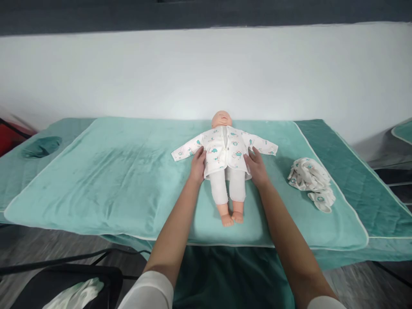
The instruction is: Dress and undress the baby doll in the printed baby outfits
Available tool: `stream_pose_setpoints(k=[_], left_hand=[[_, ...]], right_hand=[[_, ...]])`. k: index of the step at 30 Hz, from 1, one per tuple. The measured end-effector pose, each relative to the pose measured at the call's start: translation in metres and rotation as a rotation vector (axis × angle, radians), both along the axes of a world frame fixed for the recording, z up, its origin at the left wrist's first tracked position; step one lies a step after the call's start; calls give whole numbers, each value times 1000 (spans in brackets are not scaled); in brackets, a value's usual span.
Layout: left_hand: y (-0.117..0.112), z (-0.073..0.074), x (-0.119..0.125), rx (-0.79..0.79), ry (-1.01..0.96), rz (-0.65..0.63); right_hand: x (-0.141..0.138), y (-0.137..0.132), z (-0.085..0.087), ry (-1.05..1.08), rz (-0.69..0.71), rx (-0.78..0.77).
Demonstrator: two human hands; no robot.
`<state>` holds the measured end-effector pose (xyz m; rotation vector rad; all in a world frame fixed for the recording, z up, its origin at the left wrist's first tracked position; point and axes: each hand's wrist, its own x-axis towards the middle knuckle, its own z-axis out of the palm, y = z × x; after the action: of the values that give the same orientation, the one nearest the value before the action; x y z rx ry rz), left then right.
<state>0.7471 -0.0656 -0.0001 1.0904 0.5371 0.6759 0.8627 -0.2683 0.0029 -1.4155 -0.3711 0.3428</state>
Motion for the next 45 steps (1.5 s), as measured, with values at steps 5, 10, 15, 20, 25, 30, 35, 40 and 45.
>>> stream_pose_setpoints(k=[5,10,15,20,25,30,35,40,45], left_hand=[[-22,4,-43,764,65,-2],[-34,11,-61,1118,14,-100],[-38,7,-53,1281,29,-8],[-39,2,-51,1218,42,170],[-24,-8,-48,609,120,307],[-17,-13,-46,406,45,244],[-25,-6,-47,557,121,107],[-16,-10,-47,573,172,303],[-2,-24,-46,434,150,596]], right_hand=[[-39,-32,-2,-565,-61,-217],[-60,-42,4,-773,-78,-322],[-58,-35,3,-822,-134,-375],[-49,-34,-2,-500,-194,-270],[-37,-36,-5,-46,-335,-3],[-33,-38,-10,21,-380,79],[-35,-37,-11,-324,-358,-132],[-27,-25,-3,-628,-245,-269],[-15,-18,1,-549,-291,-285]])
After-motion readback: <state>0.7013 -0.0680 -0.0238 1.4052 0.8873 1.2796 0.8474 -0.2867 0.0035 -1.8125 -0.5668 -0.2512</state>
